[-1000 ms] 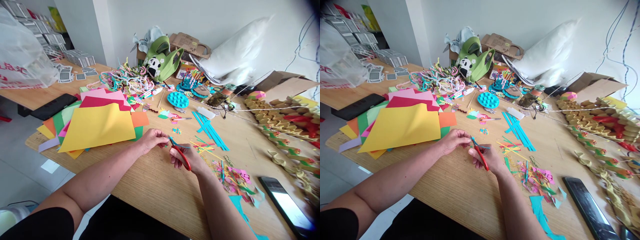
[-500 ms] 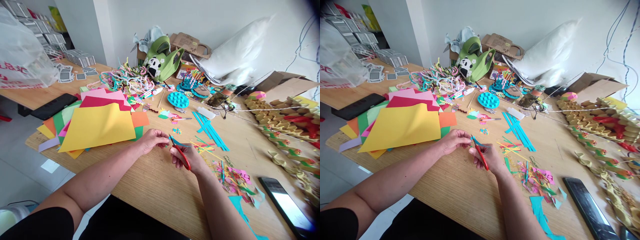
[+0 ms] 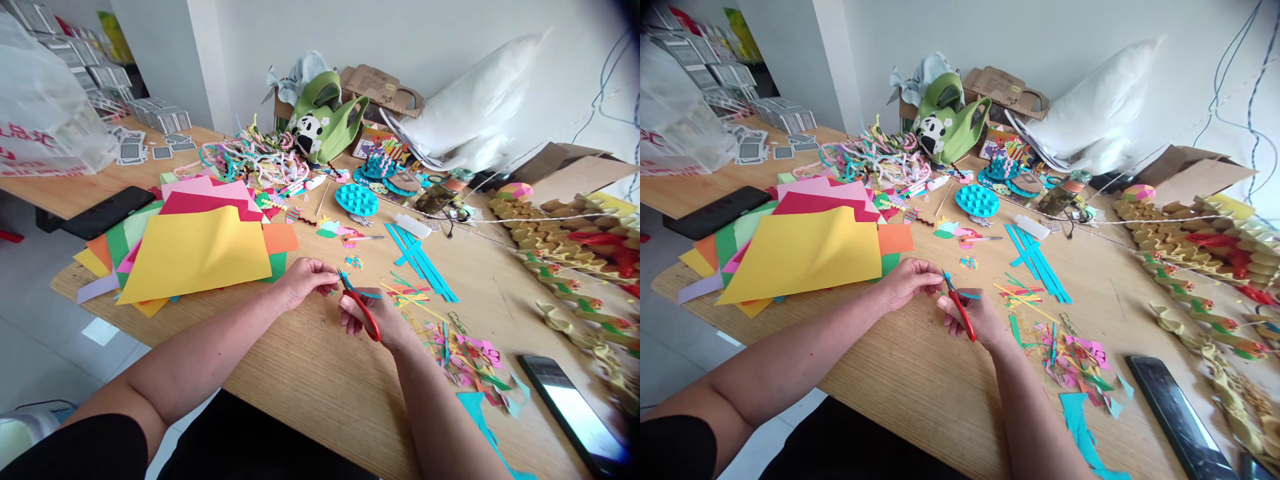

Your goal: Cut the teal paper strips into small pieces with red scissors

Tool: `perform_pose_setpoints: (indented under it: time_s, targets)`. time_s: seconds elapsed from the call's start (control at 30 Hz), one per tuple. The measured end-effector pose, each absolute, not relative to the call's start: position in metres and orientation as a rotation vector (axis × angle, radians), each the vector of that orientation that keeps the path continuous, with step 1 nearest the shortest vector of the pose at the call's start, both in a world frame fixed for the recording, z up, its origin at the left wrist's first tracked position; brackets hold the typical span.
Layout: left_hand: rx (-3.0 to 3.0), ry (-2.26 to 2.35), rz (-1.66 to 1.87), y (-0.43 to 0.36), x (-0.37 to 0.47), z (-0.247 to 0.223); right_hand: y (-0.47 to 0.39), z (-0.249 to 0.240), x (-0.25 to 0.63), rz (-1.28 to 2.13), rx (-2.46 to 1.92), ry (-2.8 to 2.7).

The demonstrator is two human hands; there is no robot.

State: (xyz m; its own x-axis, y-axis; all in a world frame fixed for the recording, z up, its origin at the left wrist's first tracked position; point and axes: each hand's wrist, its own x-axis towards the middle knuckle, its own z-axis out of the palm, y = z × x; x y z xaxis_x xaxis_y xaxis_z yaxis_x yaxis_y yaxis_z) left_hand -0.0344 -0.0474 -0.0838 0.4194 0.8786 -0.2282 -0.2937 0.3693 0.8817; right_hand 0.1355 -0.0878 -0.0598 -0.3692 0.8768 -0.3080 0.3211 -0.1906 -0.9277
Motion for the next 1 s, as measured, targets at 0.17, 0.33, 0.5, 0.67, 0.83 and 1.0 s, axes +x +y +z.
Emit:
perform_pose_setpoints:
  time_s: [0.17, 0.33, 0.5, 0.67, 0.83, 1.0]
  targets:
    - [0.923, 0.81, 0.87, -0.048, -0.0342, -0.0857, -0.0886, -0.0589, 0.1368, 1.571, -1.338, -1.675]
    - [0.931, 0.81, 0.866, -0.0479, -0.0343, -0.0862, -0.088, -0.062, 0.1381, 1.581, -1.311, -1.678]
    - [0.948, 0.804, 0.852, -0.0478, -0.0346, -0.0851, -0.088, -0.0599, 0.1374, 1.584, -1.352, -1.672]
    - [0.935, 0.82, 0.841, -0.0481, -0.0347, -0.0838, -0.0882, -0.0569, 0.1371, 1.58, -1.388, -1.66]
    - [0.909, 0.827, 0.835, -0.0478, -0.0347, -0.0838, -0.0883, -0.0571, 0.1386, 1.592, -1.419, -1.653]
    - [0.881, 0.822, 0.82, -0.0476, -0.0344, -0.085, -0.0882, -0.0579, 0.1382, 1.579, -1.43, -1.648]
